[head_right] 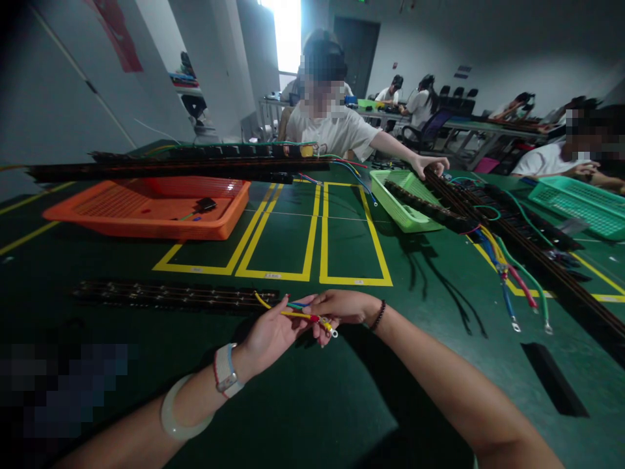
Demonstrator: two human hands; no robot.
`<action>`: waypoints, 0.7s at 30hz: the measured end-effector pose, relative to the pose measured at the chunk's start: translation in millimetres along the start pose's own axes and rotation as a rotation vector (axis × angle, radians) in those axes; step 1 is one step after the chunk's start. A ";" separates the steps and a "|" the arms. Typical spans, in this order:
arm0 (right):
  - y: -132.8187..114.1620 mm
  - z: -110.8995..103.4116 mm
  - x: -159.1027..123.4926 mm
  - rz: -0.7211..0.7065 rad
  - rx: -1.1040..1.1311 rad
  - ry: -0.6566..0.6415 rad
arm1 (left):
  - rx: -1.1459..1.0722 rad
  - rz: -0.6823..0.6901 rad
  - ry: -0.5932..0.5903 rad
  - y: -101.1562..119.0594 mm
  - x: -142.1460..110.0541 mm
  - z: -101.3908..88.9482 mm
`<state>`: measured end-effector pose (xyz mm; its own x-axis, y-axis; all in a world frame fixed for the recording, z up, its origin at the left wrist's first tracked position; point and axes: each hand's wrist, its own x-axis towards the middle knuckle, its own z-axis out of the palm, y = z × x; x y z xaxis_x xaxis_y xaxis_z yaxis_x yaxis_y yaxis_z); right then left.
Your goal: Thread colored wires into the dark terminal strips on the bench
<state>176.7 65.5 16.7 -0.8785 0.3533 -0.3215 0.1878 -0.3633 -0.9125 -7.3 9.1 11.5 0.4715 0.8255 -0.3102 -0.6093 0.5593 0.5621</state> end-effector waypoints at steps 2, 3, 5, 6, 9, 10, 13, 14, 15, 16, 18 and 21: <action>1.1 2.0 2.2 -0.018 0.020 0.007 | -0.016 0.001 0.028 0.6 -1.3 0.7; 1.1 3.2 3.0 -0.025 0.010 0.019 | -0.021 0.003 0.040 0.9 -2.0 1.0; 0.1 5.8 3.4 -0.034 -0.032 0.051 | -0.027 0.006 0.047 1.2 -2.9 1.3; -0.7 6.9 3.2 -0.036 -0.060 0.069 | -0.032 0.008 0.044 1.3 -3.0 1.5; -3.6 9.3 1.3 -0.033 -0.190 0.122 | -0.058 0.005 0.023 1.4 -2.0 2.1; -4.7 9.6 0.4 -0.037 -0.255 0.144 | -0.065 0.002 0.019 1.3 -1.3 2.2; -8.9 10.0 -2.5 -0.041 -0.483 0.235 | -0.068 -0.018 0.028 0.3 0.4 1.0; -10.7 10.4 -3.4 -0.028 -0.554 0.268 | -0.064 -0.025 0.040 -0.4 0.6 0.3; -12.8 11.3 -4.2 -0.013 -0.620 0.296 | -0.059 -0.030 0.053 -1.2 0.7 -0.6; -14.9 12.7 -4.7 0.001 -0.685 0.322 | -0.052 -0.038 0.068 -2.2 0.6 -1.4; -18.8 17.4 -5.1 0.010 -0.835 0.375 | -0.032 -0.050 0.085 -4.2 -0.1 -2.3; -20.3 29.5 -3.1 0.022 -1.169 0.525 | -0.003 -0.022 0.095 -6.4 -1.7 -1.0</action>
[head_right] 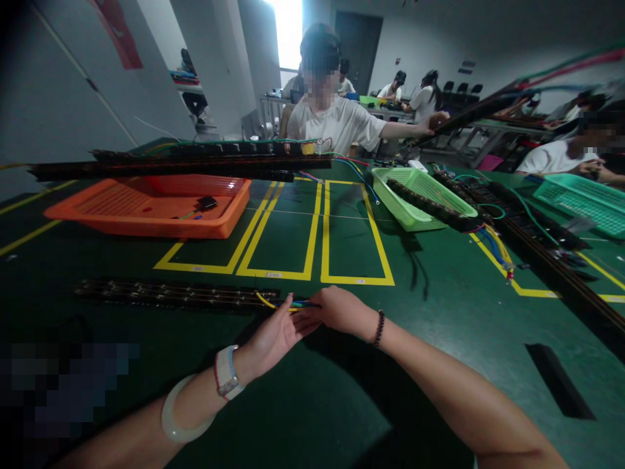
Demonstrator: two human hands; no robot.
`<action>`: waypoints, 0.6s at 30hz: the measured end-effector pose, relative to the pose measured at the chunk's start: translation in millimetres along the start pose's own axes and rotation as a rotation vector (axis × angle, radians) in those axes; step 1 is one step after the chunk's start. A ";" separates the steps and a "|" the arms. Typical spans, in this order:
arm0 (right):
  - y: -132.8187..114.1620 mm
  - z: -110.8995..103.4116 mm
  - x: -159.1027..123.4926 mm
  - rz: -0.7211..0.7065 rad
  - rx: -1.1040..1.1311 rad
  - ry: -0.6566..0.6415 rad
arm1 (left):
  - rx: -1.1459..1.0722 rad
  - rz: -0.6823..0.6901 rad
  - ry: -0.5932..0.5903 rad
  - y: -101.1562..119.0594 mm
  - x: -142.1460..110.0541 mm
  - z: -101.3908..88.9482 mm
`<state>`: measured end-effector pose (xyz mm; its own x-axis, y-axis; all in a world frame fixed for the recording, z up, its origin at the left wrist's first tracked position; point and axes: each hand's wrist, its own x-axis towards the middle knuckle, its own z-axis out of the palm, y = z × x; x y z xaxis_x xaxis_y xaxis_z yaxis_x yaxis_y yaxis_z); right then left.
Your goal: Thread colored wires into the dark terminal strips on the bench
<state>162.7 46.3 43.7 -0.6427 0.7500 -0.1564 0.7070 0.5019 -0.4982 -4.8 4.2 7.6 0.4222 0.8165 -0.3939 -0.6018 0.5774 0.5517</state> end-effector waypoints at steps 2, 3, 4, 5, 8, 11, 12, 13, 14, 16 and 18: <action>-7.7 6.2 -2.6 0.037 -0.240 0.074 | 0.017 0.029 0.010 -0.5 -1.2 2.1; -10.9 9.8 -4.0 0.045 -0.335 0.091 | 0.022 0.036 0.018 -0.5 -1.6 3.1; -13.3 13.1 -5.3 0.047 -0.399 0.096 | 0.025 0.039 0.024 -0.4 -1.9 4.0; -14.7 15.6 -6.3 0.049 -0.426 0.100 | 0.024 0.039 0.027 -0.1 -2.0 4.6; -12.1 15.7 -6.3 0.048 -0.250 0.108 | 0.014 0.038 0.021 0.5 -1.4 4.6; 1.1 7.9 -0.8 0.019 0.214 -0.031 | 0.046 0.028 -0.013 0.4 -0.6 3.0; 7.0 5.4 2.0 0.015 0.381 -0.115 | 0.063 0.031 -0.031 0.3 -0.5 2.7; 13.1 3.3 4.9 0.018 0.534 -0.202 | 0.081 0.040 -0.051 0.2 -0.6 2.7; 18.8 1.9 7.7 0.023 0.659 -0.284 | 0.100 0.056 -0.072 0.2 -0.7 2.9; 27.7 0.5 12.3 0.024 0.805 -0.413 | 0.138 0.097 -0.112 0.2 -1.3 3.8; 30.7 -0.3 14.3 0.005 0.803 -0.474 | 0.166 0.119 -0.141 0.0 -1.7 4.3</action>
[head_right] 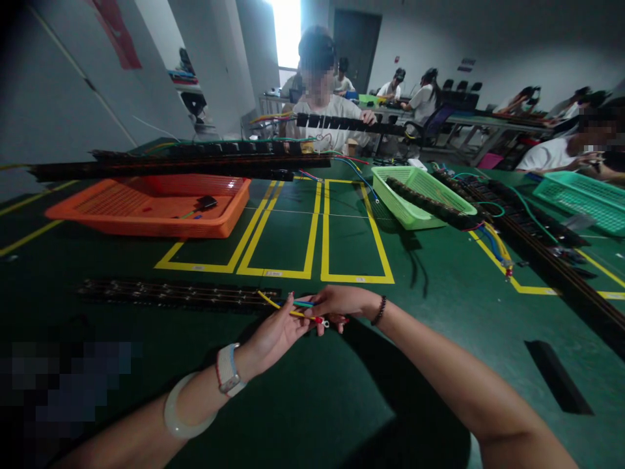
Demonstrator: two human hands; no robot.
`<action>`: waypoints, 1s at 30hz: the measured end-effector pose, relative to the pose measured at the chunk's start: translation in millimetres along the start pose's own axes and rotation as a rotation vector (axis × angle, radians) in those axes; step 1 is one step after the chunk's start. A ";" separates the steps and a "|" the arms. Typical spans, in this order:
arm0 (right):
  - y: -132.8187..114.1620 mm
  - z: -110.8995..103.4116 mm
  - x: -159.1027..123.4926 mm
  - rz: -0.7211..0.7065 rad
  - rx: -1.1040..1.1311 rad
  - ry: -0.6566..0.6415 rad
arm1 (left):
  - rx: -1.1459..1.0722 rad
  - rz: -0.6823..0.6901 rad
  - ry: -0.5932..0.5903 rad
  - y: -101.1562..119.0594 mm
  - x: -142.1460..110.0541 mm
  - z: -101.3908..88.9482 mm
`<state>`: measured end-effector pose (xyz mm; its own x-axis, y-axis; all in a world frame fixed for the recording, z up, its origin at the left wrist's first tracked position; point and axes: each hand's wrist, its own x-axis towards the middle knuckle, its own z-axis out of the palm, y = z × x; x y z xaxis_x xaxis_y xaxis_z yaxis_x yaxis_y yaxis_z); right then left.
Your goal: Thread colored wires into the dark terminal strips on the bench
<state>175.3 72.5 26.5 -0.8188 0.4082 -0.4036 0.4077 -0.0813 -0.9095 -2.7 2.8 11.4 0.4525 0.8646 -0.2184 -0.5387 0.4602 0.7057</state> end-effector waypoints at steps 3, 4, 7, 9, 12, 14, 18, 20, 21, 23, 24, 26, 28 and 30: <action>-6.9 6.5 -2.4 -0.011 -0.161 0.014 | 0.004 0.001 -0.024 -1.4 0.2 -1.8; -10.7 11.4 -3.9 -0.014 -0.248 0.050 | -0.002 -0.005 -0.020 -2.1 0.5 -3.0; -21.2 30.2 -6.6 0.031 -0.718 0.323 | -0.048 -0.016 0.044 -3.7 1.5 -5.6; -24.0 42.0 -5.3 0.084 -1.108 0.530 | -0.087 -0.025 0.088 -3.5 1.7 -5.4; -20.8 52.8 -0.1 0.094 -1.446 0.627 | -0.125 -0.036 0.109 -1.6 1.1 -2.9; -15.8 55.9 3.5 0.056 -1.535 0.634 | -0.137 -0.021 0.114 -0.7 0.6 -1.2; -7.1 60.8 8.9 0.063 -1.598 0.702 | -0.093 0.030 0.141 -1.4 0.5 -0.3; -5.0 64.1 11.1 0.113 -1.610 0.743 | -0.053 0.057 0.155 -2.7 1.2 -0.9; -4.5 65.6 12.2 0.135 -1.626 0.759 | -0.035 0.069 0.162 -3.4 1.8 -1.3; -3.9 67.3 13.9 0.151 -1.669 0.776 | -0.010 0.093 0.175 -4.5 3.1 -2.4; -3.7 67.4 14.4 0.145 -1.685 0.779 | -0.001 0.101 0.180 -5.0 3.7 -3.1; -2.7 66.8 14.1 0.125 -1.692 0.785 | 0.004 0.107 0.176 -5.4 4.6 -4.3; -1.0 65.8 11.4 0.107 -1.679 0.789 | -0.002 0.104 0.160 -5.4 4.8 -5.2; 1.8 64.9 5.7 0.098 -1.665 0.805 | -0.005 0.095 0.146 -4.9 4.4 -5.6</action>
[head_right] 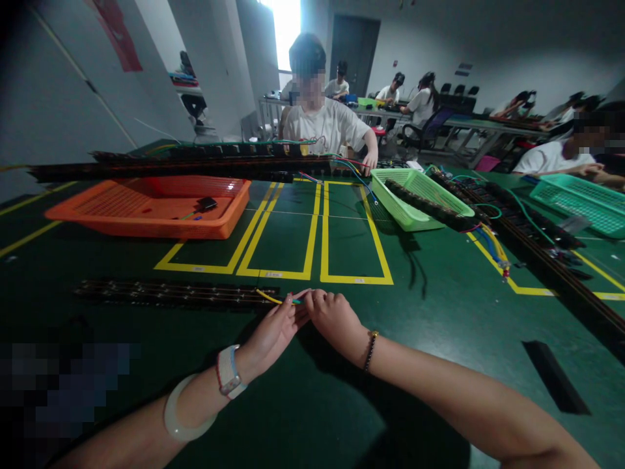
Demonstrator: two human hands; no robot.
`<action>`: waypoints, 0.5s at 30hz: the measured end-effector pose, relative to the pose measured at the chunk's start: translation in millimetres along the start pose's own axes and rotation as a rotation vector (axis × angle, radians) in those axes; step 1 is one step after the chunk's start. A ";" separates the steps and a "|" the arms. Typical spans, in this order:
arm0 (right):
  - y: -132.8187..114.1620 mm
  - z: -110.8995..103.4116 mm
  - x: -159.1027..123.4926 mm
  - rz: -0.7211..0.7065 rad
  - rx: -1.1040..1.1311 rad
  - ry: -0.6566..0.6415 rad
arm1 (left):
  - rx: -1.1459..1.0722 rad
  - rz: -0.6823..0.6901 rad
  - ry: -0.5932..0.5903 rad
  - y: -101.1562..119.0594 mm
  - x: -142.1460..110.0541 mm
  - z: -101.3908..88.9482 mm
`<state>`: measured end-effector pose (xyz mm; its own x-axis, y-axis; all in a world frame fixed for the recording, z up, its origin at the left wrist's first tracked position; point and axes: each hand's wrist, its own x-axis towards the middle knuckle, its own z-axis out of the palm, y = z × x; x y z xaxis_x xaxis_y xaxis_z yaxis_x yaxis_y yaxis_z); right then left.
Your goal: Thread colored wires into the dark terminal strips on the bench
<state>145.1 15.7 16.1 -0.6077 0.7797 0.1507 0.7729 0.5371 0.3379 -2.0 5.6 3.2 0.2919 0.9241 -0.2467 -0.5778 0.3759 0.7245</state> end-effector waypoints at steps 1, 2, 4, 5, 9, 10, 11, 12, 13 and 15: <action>2.5 0.5 -3.5 0.003 0.007 0.013 | -0.001 -0.004 -0.001 0.3 -0.3 0.0; 5.3 1.3 -7.5 0.002 0.015 0.038 | -0.003 -0.007 0.003 0.7 -0.6 0.1; 12.3 3.9 -16.1 -0.023 0.030 0.127 | -0.016 -0.012 0.019 1.5 -1.3 0.7; 16.2 5.7 -20.2 -0.048 0.036 0.187 | -0.026 -0.012 0.025 1.9 -1.6 1.0; 32.1 15.7 -30.6 -0.232 0.036 0.406 | -0.025 -0.015 0.007 4.2 -3.1 2.3; 35.5 18.3 -31.0 -0.310 0.031 0.448 | -0.014 -0.019 0.001 4.9 -3.5 2.4; 38.7 20.7 -30.7 -0.392 0.025 0.482 | -0.002 -0.022 -0.003 5.4 -3.8 2.3; 41.5 22.8 -29.6 -0.466 0.016 0.512 | 0.009 -0.021 -0.003 5.9 -4.1 2.1; 43.9 24.6 -28.0 -0.522 0.002 0.537 | 0.017 -0.019 -0.004 6.3 -4.2 1.8; 47.6 26.6 -24.4 -0.575 -0.033 0.583 | 0.031 -0.014 -0.009 6.8 -4.2 1.1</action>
<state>201.6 30.8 3.8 -0.9118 0.0884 0.4011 0.3116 0.7850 0.5355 -6.3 4.2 9.9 0.3067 0.9181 -0.2511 -0.5496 0.3862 0.7408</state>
